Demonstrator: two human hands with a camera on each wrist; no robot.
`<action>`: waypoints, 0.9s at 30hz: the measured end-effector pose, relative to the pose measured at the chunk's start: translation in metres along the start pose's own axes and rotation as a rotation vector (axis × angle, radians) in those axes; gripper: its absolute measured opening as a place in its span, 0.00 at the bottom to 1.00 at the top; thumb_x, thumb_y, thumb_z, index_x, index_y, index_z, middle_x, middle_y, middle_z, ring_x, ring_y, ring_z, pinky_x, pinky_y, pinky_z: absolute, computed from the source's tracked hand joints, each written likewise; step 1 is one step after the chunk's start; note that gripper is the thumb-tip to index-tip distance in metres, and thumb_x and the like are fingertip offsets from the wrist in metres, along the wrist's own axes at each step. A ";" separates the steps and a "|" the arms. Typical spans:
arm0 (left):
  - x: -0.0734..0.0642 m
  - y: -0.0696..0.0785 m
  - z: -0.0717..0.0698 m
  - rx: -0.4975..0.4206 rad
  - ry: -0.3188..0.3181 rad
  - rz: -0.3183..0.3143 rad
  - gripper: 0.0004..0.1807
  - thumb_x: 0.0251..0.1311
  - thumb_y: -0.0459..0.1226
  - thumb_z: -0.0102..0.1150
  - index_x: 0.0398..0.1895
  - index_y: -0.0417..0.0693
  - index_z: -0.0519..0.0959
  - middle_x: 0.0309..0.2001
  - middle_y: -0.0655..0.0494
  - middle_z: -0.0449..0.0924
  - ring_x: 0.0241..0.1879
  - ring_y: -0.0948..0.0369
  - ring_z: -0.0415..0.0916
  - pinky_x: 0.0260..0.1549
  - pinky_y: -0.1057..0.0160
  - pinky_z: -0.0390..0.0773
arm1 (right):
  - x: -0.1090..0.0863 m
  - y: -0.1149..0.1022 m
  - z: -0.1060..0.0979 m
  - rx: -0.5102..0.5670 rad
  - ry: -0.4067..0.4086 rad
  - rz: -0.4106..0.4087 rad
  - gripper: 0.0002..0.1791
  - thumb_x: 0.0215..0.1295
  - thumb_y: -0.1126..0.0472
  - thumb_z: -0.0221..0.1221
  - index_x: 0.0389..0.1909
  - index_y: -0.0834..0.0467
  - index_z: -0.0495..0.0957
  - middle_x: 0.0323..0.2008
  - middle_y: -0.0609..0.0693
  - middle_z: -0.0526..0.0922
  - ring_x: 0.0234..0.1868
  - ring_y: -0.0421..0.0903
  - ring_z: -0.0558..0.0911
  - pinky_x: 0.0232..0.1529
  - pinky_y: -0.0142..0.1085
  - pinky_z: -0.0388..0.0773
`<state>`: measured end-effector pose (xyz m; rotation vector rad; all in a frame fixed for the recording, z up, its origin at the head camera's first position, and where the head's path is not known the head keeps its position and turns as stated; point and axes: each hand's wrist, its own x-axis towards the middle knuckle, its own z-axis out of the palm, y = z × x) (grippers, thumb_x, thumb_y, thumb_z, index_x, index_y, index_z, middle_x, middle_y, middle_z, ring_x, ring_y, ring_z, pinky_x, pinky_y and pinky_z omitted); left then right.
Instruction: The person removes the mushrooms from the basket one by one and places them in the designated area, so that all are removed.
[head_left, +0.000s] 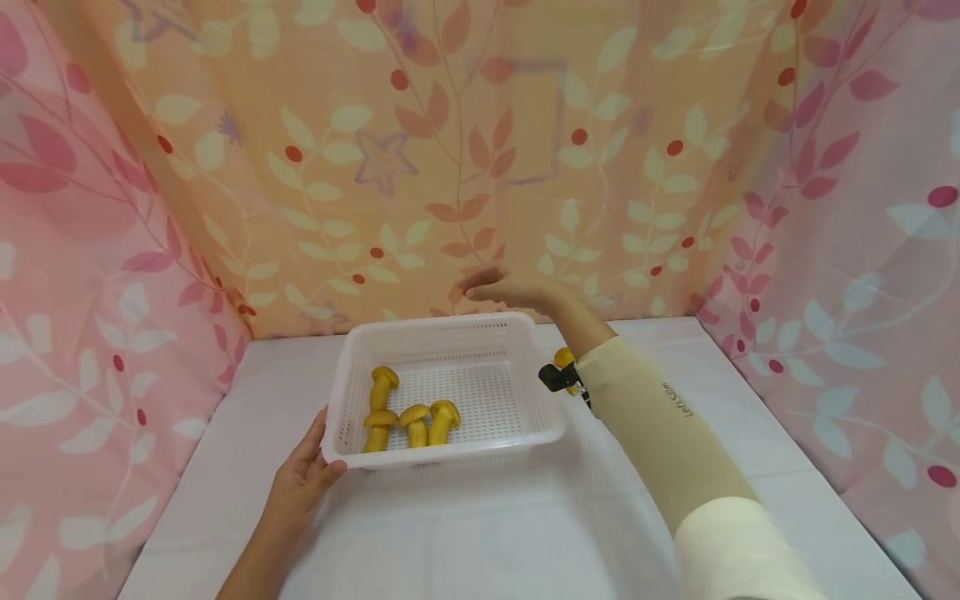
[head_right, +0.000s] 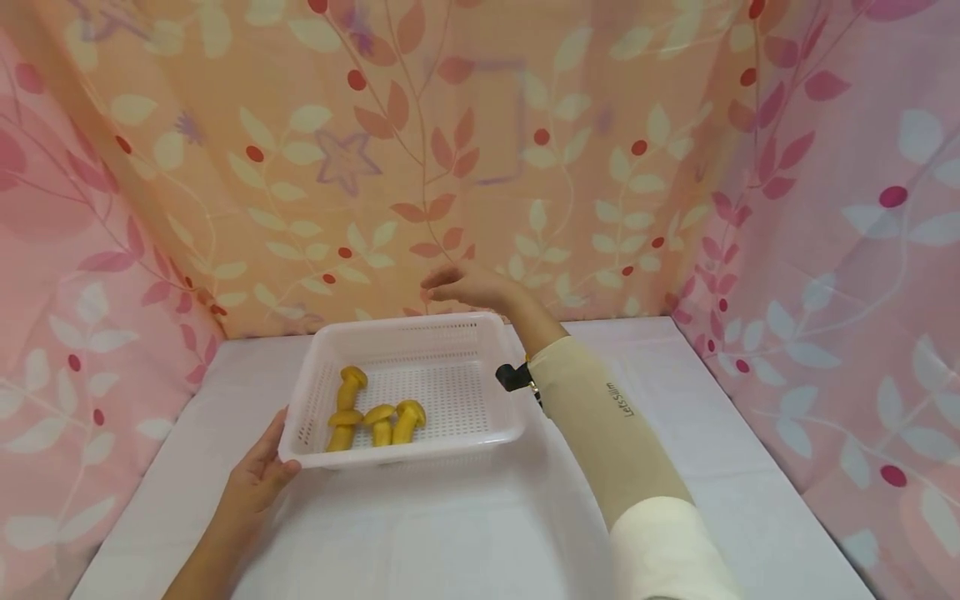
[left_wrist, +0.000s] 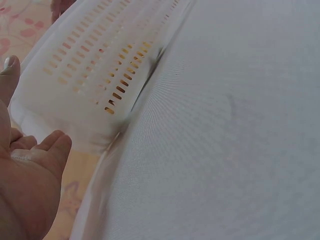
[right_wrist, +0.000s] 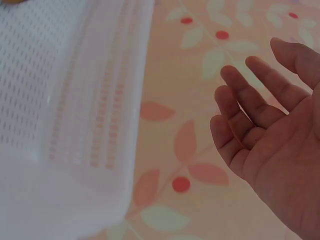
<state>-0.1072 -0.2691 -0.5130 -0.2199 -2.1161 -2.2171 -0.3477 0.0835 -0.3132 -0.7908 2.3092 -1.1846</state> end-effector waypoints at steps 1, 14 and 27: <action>0.000 0.000 0.000 -0.002 -0.002 0.000 0.44 0.71 0.30 0.59 0.84 0.55 0.47 0.84 0.56 0.40 0.68 0.82 0.63 0.58 0.74 0.76 | 0.007 -0.001 0.006 -0.003 -0.011 -0.010 0.23 0.74 0.52 0.61 0.67 0.53 0.77 0.65 0.48 0.79 0.67 0.47 0.75 0.70 0.56 0.70; -0.002 0.000 0.001 -0.004 -0.015 -0.016 0.45 0.71 0.31 0.59 0.84 0.58 0.48 0.84 0.52 0.39 0.68 0.79 0.64 0.58 0.71 0.78 | 0.066 0.014 0.080 -0.076 -0.193 0.007 0.25 0.73 0.50 0.61 0.65 0.57 0.78 0.56 0.50 0.84 0.59 0.56 0.78 0.64 0.53 0.77; -0.005 0.003 0.006 0.037 -0.015 -0.008 0.45 0.71 0.31 0.59 0.84 0.60 0.48 0.84 0.54 0.40 0.70 0.79 0.62 0.57 0.70 0.79 | 0.090 0.037 0.124 -0.050 -0.259 0.108 0.25 0.74 0.54 0.61 0.67 0.61 0.76 0.56 0.51 0.84 0.58 0.54 0.79 0.65 0.55 0.76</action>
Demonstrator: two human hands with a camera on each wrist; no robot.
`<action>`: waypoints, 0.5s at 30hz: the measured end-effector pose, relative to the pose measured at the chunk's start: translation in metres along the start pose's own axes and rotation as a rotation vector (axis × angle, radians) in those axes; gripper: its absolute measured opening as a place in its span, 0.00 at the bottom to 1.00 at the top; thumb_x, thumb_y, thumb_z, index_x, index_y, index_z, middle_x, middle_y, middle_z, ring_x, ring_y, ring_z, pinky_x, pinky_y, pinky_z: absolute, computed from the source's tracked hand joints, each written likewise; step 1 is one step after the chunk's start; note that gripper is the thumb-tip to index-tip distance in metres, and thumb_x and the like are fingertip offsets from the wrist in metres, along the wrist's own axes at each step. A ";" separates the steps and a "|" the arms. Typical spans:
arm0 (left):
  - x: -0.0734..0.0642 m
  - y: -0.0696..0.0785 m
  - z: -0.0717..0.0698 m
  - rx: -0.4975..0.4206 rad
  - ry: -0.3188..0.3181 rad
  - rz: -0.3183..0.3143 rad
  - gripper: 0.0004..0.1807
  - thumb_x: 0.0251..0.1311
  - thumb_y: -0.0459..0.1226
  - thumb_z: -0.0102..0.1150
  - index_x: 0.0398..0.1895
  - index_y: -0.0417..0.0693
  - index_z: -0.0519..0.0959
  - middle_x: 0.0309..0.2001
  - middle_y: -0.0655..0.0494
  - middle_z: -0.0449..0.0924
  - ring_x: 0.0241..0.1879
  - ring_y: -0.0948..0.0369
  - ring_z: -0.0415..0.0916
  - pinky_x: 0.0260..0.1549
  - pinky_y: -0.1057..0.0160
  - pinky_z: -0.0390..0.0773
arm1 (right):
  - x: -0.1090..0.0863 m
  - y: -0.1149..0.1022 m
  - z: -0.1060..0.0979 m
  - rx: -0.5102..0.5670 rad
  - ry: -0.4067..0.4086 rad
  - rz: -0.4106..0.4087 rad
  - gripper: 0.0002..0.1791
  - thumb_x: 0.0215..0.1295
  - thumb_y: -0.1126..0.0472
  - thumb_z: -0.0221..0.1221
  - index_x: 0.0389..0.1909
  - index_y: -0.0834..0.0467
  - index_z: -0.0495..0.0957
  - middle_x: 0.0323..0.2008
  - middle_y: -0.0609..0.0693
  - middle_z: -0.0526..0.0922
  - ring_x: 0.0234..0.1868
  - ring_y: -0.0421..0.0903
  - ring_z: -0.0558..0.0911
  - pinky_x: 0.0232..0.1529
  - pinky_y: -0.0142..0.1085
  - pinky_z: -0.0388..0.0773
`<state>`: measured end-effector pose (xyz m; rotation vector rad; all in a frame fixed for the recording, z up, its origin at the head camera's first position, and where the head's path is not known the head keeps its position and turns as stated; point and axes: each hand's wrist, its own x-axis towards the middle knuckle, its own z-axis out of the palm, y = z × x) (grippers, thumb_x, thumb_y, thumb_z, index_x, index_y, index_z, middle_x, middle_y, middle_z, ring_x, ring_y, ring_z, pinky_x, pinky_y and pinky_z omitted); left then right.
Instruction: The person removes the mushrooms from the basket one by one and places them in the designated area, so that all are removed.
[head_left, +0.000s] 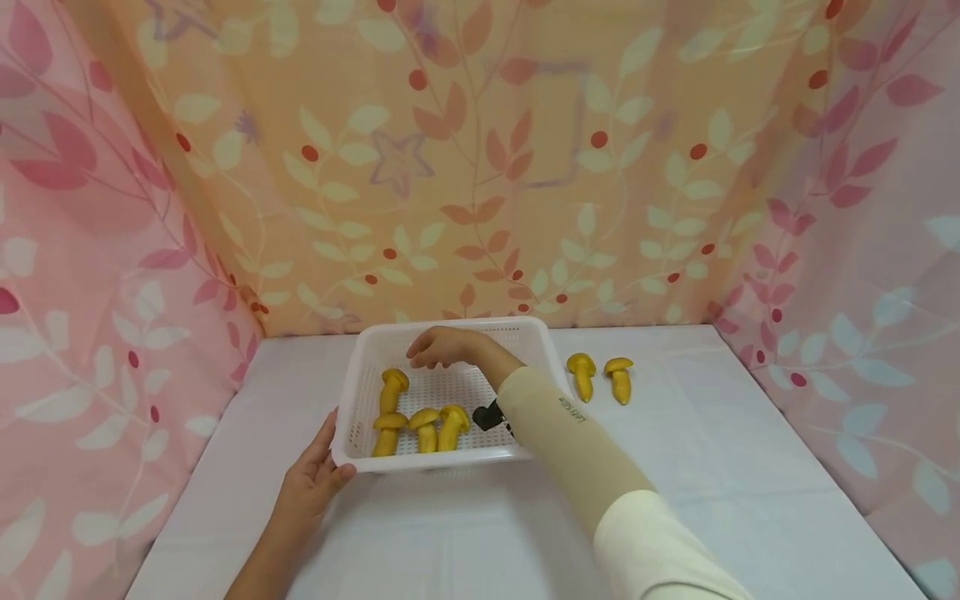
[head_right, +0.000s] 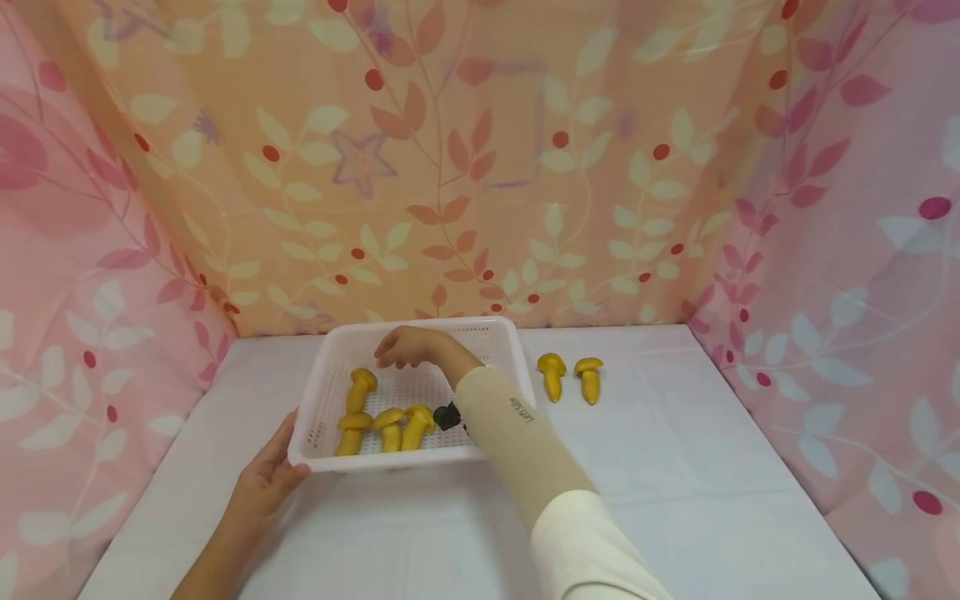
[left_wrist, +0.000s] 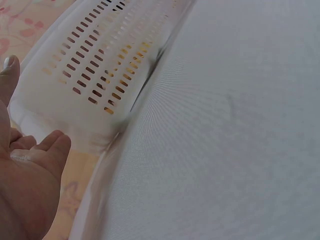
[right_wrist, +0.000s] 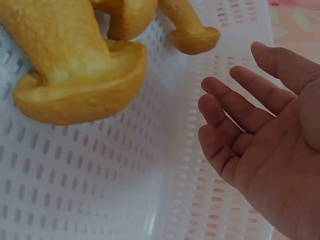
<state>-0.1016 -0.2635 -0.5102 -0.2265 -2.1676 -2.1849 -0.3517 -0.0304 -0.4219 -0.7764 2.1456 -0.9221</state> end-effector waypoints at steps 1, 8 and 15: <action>0.000 0.000 0.000 0.013 0.006 -0.007 0.45 0.71 0.31 0.60 0.84 0.62 0.49 0.84 0.56 0.40 0.70 0.80 0.62 0.57 0.70 0.79 | 0.002 0.001 0.001 -0.003 0.001 -0.002 0.25 0.74 0.54 0.61 0.67 0.60 0.76 0.55 0.51 0.84 0.57 0.53 0.80 0.64 0.55 0.77; 0.000 0.002 -0.001 0.041 0.017 -0.029 0.45 0.71 0.32 0.60 0.84 0.64 0.49 0.84 0.55 0.41 0.69 0.81 0.62 0.56 0.71 0.79 | 0.011 0.004 0.013 -0.035 -0.010 -0.003 0.22 0.74 0.56 0.60 0.65 0.60 0.77 0.52 0.52 0.84 0.54 0.54 0.80 0.58 0.51 0.80; 0.000 0.001 0.000 0.007 0.005 0.010 0.45 0.70 0.30 0.60 0.84 0.58 0.48 0.84 0.52 0.41 0.70 0.78 0.62 0.57 0.71 0.78 | 0.016 0.005 0.021 -0.082 -0.031 -0.001 0.22 0.75 0.57 0.60 0.65 0.60 0.77 0.52 0.57 0.85 0.48 0.52 0.79 0.54 0.48 0.80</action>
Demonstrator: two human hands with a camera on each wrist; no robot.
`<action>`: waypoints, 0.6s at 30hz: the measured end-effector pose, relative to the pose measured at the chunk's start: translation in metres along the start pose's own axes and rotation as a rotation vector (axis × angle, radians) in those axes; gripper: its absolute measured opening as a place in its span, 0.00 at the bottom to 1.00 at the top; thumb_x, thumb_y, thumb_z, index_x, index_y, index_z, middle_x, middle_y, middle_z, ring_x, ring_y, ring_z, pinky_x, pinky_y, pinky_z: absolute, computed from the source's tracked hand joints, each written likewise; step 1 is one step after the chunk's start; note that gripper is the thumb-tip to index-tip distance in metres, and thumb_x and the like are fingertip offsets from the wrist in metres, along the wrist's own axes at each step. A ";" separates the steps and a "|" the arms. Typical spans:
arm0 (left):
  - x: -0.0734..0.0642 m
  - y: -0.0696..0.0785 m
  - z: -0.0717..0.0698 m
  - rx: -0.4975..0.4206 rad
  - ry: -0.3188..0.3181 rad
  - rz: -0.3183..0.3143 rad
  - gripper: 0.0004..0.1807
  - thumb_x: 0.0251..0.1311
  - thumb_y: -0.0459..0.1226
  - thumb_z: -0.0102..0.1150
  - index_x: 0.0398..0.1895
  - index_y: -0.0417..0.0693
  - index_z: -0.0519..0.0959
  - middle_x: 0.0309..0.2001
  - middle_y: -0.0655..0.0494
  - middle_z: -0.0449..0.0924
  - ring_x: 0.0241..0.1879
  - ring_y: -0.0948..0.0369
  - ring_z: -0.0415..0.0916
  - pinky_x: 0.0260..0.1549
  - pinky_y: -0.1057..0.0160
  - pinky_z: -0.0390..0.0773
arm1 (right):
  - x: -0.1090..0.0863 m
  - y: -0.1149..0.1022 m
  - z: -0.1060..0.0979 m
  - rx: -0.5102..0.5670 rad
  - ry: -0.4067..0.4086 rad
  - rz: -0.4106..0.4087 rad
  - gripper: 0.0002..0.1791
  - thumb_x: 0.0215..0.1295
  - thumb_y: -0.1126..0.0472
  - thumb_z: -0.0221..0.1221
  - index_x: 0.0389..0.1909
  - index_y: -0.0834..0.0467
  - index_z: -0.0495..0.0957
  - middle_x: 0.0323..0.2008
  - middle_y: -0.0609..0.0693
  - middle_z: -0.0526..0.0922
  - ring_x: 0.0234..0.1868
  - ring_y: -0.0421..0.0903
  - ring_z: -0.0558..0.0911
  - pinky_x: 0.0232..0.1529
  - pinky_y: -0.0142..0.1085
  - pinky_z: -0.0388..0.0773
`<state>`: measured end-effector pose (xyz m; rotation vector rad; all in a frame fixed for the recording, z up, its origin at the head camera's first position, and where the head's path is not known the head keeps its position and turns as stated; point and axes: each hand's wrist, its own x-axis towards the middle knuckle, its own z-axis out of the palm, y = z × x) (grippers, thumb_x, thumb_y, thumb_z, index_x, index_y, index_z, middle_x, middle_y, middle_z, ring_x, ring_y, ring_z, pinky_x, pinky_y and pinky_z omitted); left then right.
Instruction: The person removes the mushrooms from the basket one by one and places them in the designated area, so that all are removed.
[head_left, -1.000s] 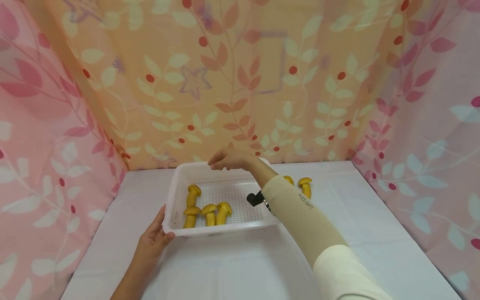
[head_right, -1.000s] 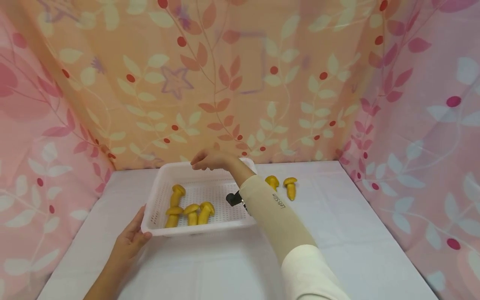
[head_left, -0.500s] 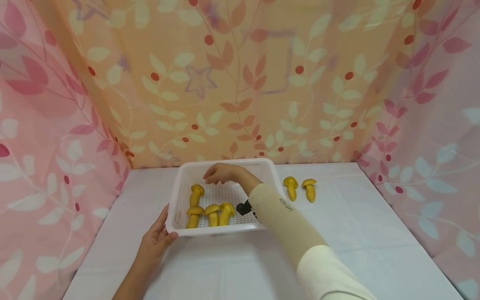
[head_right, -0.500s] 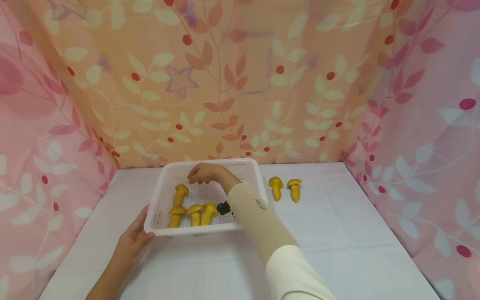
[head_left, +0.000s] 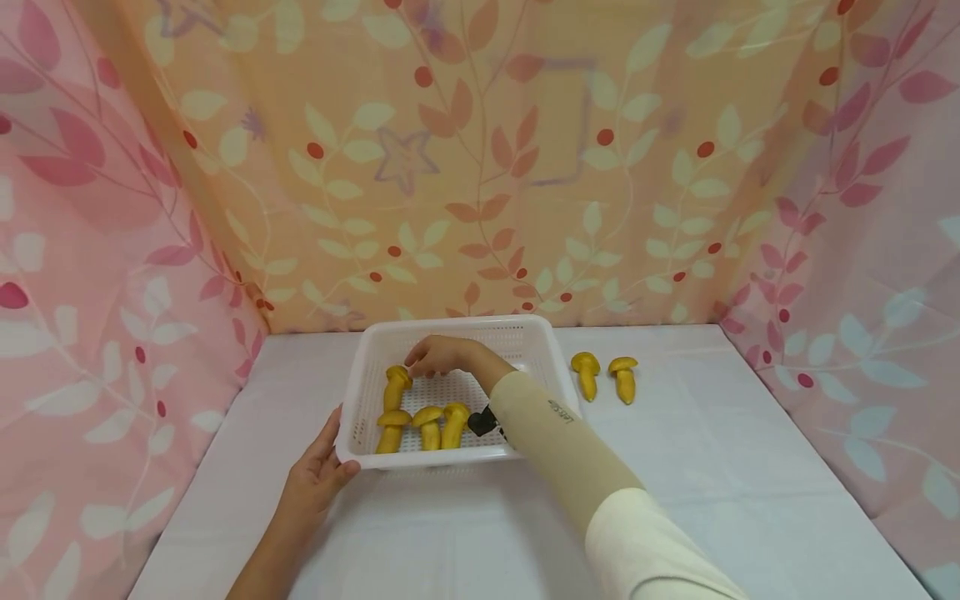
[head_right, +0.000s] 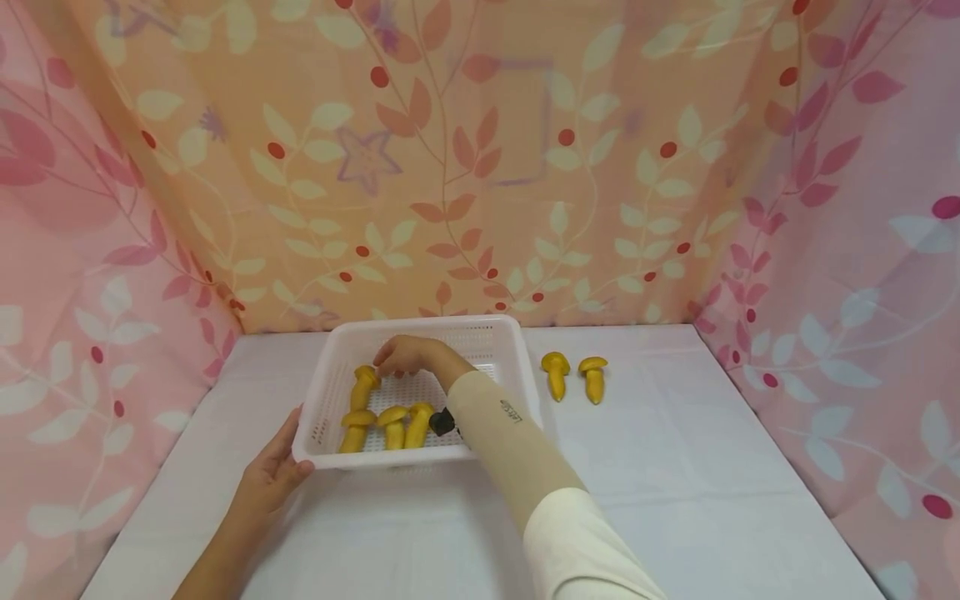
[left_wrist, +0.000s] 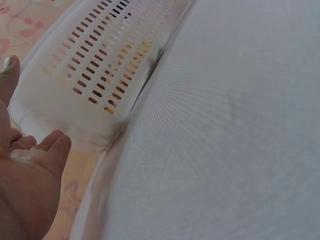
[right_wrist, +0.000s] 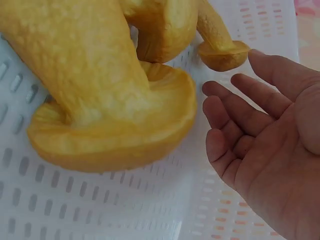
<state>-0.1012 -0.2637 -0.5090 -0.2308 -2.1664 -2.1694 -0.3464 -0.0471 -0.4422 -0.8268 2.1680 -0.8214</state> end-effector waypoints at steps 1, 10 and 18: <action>0.000 0.000 0.000 -0.006 -0.006 0.005 0.45 0.70 0.30 0.59 0.84 0.57 0.48 0.84 0.51 0.40 0.70 0.78 0.62 0.58 0.71 0.78 | 0.000 0.000 0.001 -0.002 0.001 -0.002 0.22 0.75 0.57 0.60 0.65 0.60 0.77 0.52 0.56 0.85 0.48 0.52 0.80 0.54 0.49 0.80; 0.000 0.002 0.001 -0.008 -0.004 -0.047 0.44 0.72 0.32 0.59 0.84 0.62 0.48 0.84 0.53 0.41 0.69 0.79 0.64 0.57 0.70 0.79 | 0.006 0.003 0.004 -0.040 0.016 -0.022 0.22 0.74 0.57 0.61 0.66 0.58 0.78 0.47 0.47 0.85 0.48 0.51 0.82 0.48 0.42 0.81; 0.000 0.000 0.000 -0.056 -0.027 -0.006 0.44 0.72 0.31 0.58 0.84 0.57 0.46 0.84 0.49 0.39 0.70 0.78 0.64 0.58 0.69 0.78 | 0.012 0.008 0.007 -0.035 0.032 -0.019 0.20 0.74 0.57 0.62 0.64 0.55 0.79 0.46 0.44 0.86 0.42 0.45 0.81 0.43 0.35 0.79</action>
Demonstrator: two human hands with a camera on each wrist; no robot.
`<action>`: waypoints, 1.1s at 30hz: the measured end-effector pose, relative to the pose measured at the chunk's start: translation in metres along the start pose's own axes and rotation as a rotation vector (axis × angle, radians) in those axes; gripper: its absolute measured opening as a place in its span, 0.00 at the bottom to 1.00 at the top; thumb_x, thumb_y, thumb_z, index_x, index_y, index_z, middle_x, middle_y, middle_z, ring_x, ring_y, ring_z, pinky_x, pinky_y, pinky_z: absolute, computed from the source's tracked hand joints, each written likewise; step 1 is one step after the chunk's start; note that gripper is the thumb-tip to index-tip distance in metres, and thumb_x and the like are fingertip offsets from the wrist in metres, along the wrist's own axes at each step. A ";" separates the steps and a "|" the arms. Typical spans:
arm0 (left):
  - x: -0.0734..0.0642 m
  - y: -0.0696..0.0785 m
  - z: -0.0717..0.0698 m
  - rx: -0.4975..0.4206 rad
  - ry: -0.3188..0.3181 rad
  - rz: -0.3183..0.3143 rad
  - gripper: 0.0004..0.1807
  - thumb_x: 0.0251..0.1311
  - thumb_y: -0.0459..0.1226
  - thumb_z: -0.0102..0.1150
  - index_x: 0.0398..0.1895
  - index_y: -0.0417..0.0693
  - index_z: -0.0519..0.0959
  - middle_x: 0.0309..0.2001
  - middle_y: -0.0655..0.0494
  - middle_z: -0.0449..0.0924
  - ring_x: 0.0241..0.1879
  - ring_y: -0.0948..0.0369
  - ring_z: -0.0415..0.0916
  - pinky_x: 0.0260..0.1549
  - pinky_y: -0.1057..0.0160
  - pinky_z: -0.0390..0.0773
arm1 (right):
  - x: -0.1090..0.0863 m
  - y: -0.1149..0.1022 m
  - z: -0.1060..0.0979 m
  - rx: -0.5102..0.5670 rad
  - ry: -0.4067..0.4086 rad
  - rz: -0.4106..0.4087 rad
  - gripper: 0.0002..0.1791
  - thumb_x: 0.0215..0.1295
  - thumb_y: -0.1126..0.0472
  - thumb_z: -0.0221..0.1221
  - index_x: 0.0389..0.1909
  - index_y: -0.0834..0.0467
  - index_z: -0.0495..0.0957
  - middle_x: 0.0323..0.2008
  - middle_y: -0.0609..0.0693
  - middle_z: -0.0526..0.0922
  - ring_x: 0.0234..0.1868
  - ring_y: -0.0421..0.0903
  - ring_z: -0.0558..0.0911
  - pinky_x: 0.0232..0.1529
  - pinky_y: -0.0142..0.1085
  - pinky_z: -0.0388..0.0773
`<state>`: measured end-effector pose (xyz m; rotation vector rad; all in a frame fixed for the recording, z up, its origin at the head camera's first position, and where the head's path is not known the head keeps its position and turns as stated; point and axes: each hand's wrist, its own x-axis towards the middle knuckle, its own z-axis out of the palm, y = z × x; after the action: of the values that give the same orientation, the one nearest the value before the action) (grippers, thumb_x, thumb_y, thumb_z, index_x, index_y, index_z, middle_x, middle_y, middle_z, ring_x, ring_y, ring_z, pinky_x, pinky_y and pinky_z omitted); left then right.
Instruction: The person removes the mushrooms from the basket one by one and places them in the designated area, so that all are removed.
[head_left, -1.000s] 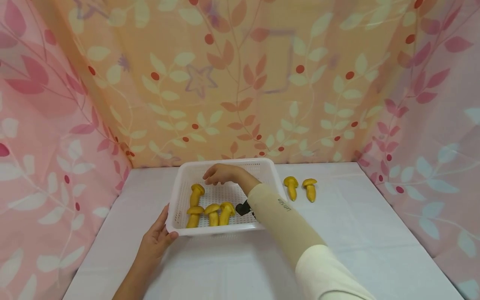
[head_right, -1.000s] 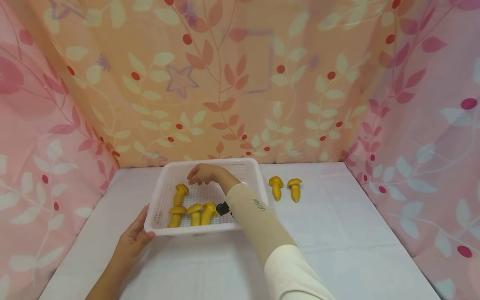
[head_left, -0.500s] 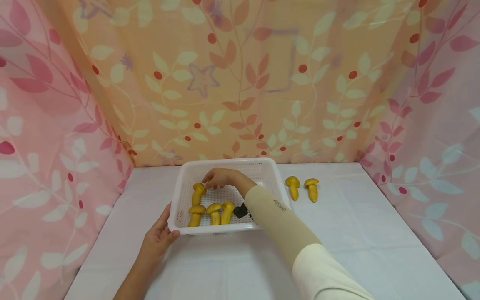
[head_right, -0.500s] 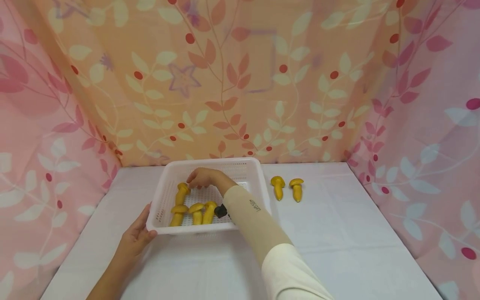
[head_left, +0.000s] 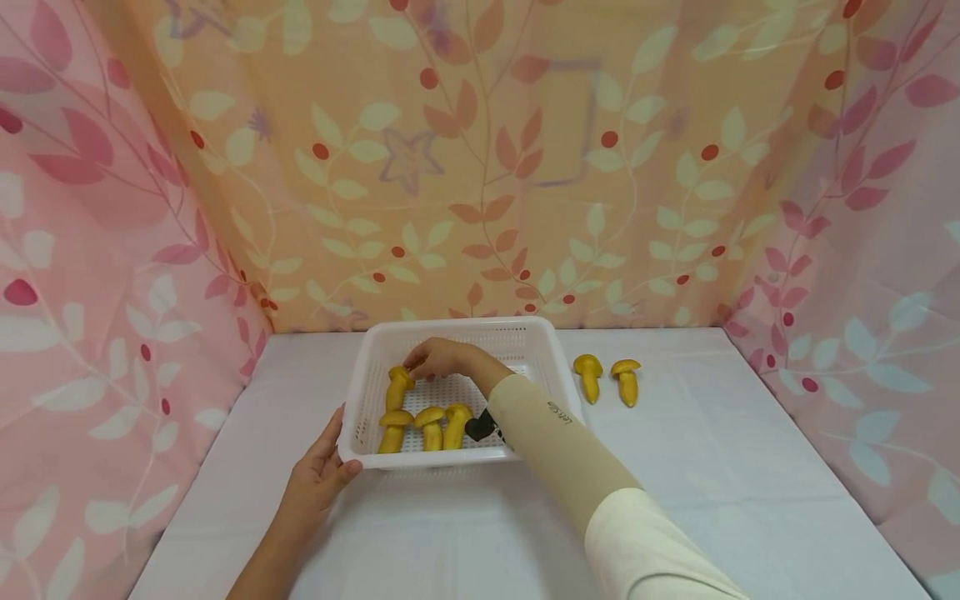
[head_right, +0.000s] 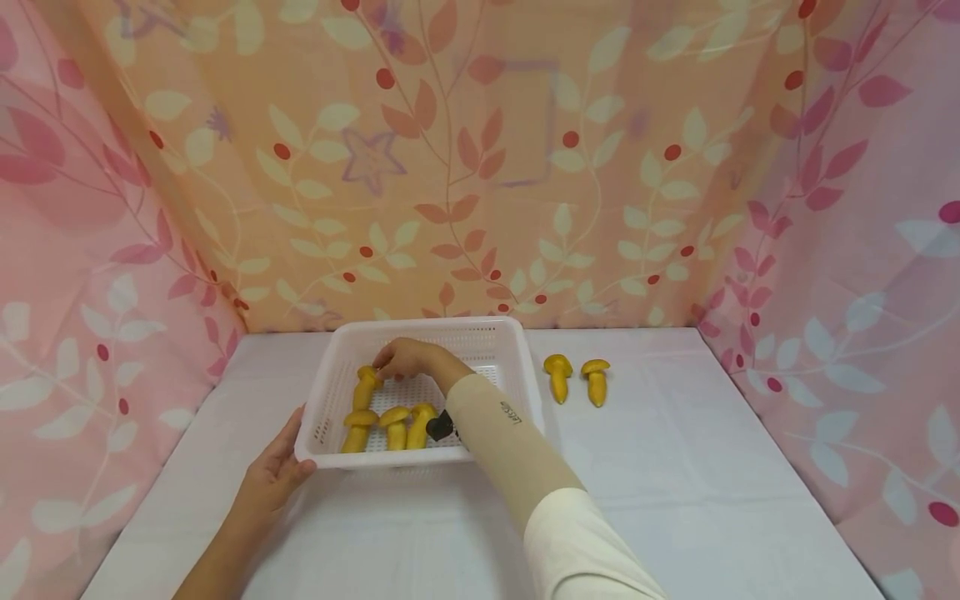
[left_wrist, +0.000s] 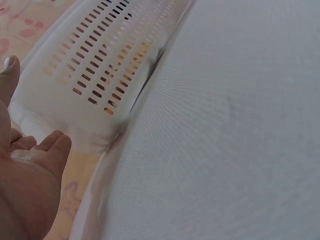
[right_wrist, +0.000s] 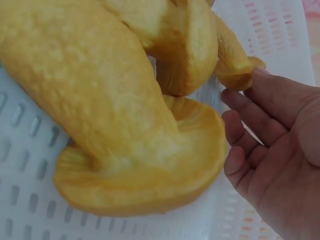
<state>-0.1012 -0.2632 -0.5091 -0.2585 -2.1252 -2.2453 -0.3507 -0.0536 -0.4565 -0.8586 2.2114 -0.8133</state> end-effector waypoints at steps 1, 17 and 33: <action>0.000 0.000 0.000 -0.006 -0.004 0.004 0.44 0.72 0.30 0.57 0.84 0.57 0.46 0.84 0.50 0.39 0.70 0.77 0.64 0.58 0.69 0.78 | 0.000 0.000 0.000 0.003 0.002 -0.002 0.20 0.74 0.57 0.62 0.64 0.55 0.79 0.46 0.44 0.86 0.42 0.45 0.81 0.42 0.35 0.78; 0.000 -0.002 -0.001 0.008 0.000 0.009 0.44 0.72 0.30 0.57 0.84 0.59 0.47 0.84 0.51 0.41 0.71 0.75 0.63 0.58 0.69 0.78 | -0.001 -0.010 0.003 0.062 0.023 -0.035 0.18 0.72 0.64 0.62 0.60 0.63 0.80 0.48 0.52 0.87 0.46 0.52 0.82 0.48 0.40 0.84; 0.002 -0.003 -0.001 0.018 0.015 0.033 0.45 0.71 0.29 0.60 0.84 0.58 0.49 0.84 0.52 0.42 0.74 0.70 0.61 0.59 0.68 0.77 | 0.003 -0.016 -0.006 0.068 0.115 -0.086 0.16 0.69 0.62 0.66 0.56 0.60 0.84 0.44 0.49 0.88 0.41 0.42 0.81 0.39 0.29 0.80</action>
<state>-0.1032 -0.2635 -0.5118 -0.2725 -2.1172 -2.2020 -0.3511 -0.0640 -0.4428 -0.8997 2.2439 -0.9959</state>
